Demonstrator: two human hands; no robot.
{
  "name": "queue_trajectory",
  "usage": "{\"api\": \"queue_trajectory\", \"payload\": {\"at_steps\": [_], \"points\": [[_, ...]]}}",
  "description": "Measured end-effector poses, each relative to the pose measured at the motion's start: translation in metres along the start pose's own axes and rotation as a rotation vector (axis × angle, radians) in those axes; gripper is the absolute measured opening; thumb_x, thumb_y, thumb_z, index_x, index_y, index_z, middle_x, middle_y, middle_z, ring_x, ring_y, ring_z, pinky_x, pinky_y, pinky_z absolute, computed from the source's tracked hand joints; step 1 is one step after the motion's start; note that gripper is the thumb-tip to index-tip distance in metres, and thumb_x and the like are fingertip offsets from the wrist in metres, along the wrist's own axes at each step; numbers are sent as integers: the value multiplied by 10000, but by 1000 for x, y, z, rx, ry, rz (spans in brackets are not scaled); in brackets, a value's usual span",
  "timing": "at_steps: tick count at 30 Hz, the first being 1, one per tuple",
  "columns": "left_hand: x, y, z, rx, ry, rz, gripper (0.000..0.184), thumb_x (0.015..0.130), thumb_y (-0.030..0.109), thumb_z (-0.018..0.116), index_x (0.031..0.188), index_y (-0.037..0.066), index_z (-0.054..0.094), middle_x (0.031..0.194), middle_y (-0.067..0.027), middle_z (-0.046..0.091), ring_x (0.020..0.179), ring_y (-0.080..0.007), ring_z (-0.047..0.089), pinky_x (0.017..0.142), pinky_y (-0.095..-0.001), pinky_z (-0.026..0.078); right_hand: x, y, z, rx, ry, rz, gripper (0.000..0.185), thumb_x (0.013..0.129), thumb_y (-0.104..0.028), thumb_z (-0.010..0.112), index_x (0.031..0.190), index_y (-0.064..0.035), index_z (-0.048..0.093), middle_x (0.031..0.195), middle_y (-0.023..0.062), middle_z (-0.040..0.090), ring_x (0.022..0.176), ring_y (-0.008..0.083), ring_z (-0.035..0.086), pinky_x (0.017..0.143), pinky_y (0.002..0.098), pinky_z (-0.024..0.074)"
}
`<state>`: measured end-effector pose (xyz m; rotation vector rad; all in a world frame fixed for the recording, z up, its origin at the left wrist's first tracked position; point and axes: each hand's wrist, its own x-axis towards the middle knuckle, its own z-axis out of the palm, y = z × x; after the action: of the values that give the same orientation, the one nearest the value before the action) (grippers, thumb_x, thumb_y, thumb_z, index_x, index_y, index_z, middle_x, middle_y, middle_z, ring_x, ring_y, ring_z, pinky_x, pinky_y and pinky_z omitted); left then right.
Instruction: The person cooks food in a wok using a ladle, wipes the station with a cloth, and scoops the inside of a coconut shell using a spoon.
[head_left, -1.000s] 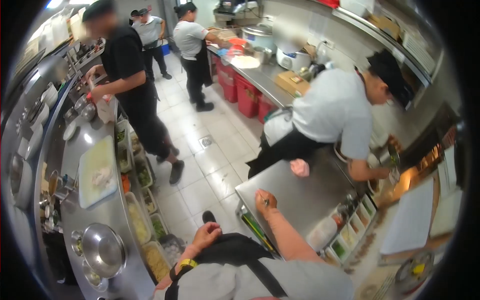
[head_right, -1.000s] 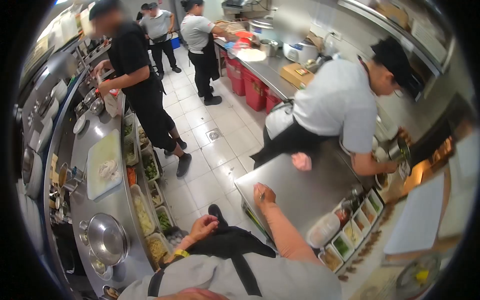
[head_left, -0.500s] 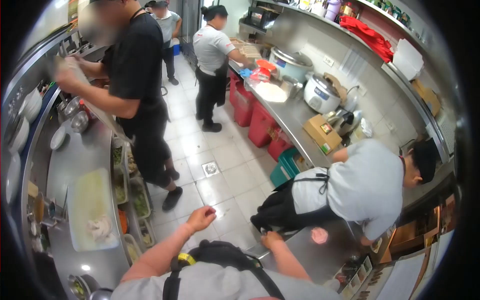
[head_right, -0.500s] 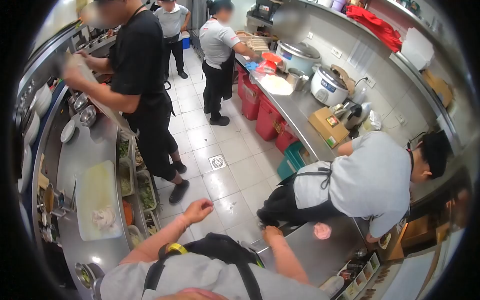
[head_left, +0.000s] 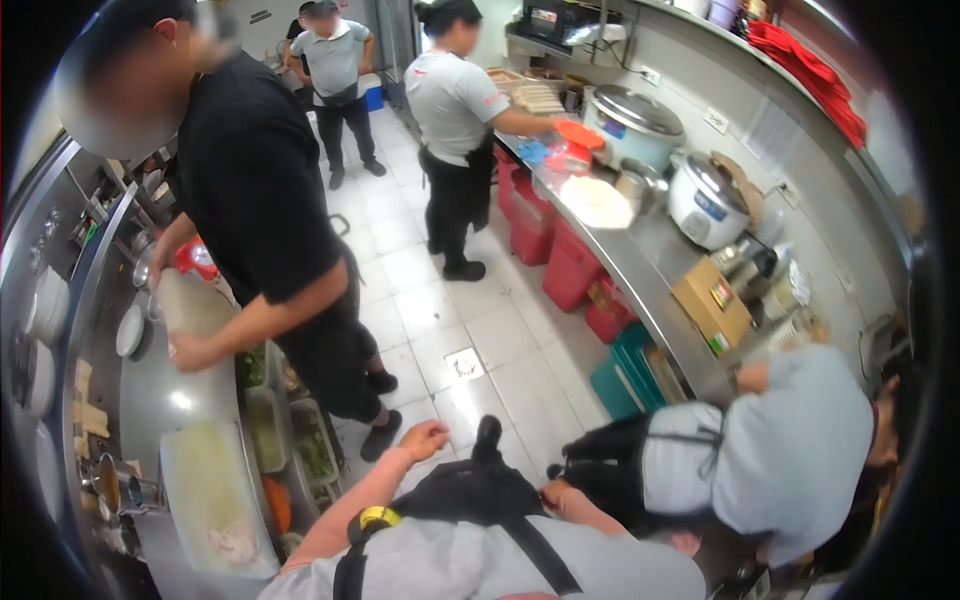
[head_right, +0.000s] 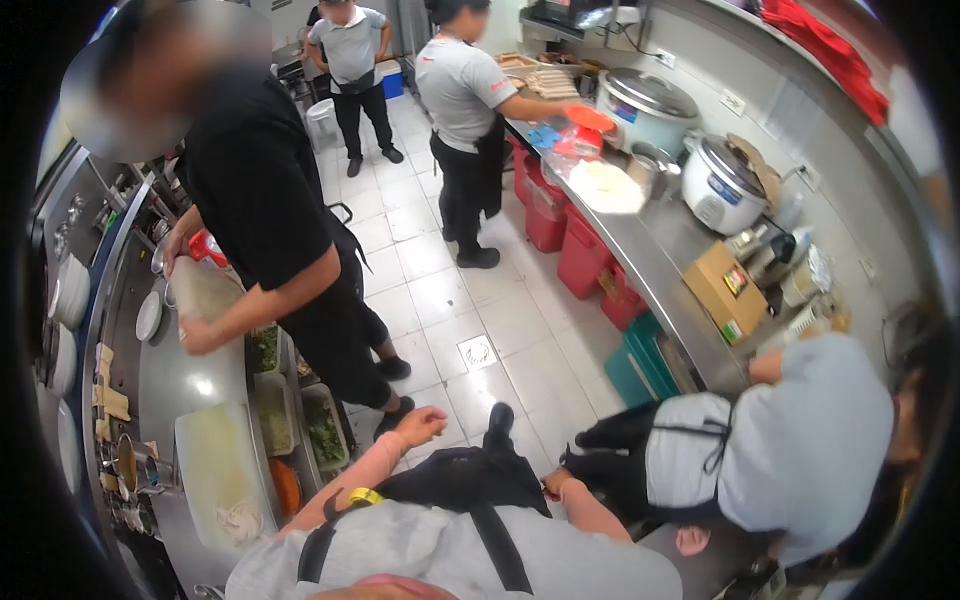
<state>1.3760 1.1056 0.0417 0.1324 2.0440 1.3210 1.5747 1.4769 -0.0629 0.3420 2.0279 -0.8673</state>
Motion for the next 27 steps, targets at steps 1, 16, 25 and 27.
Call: {"api": "queue_trajectory", "payload": {"at_steps": [1, 16, 25, 27], "points": [[17, -25, -17, 59, 93, -46, 329, 909, 278, 673, 1113, 21, 648, 966, -114, 714, 944, -216, 688, 821, -352, 539, 27, 17, -11, -108, 45, -136, 355, 959, -307, 607, 815, 8, 685, 662, 115, 670, 521, 208, 647, 583, 357, 560], [47, -147, -83, 507, 18, -569, 313, 897, 220, 544, 1109, 72, 721, 1110, -194, 708, 1009, -339, 699, 897, -419, 542, 270, -313, -397, 188, 39, 7, 265, 838, -247, 652, 995, -37, 689, 904, 164, 736, 871, 315, 720, 740, 431, 581], [198, -175, -139, 521, 137, -389, 312, 863, 293, 558, 945, 49, 735, 1064, -216, 696, 1050, -371, 667, 869, -469, 513, 329, -380, -458, 157, 112, 100, 271, 885, -273, 662, 944, -9, 670, 817, 167, 709, 704, 304, 703, 633, 418, 569], [217, -154, -147, 109, 435, -505, 198, 865, 228, 570, 779, 87, 679, 821, -137, 661, 784, -257, 651, 660, -407, 503, 355, -369, -479, 205, 101, 239, 289, 819, -286, 749, 984, -54, 698, 902, 170, 737, 838, 320, 727, 752, 439, 577]]}}
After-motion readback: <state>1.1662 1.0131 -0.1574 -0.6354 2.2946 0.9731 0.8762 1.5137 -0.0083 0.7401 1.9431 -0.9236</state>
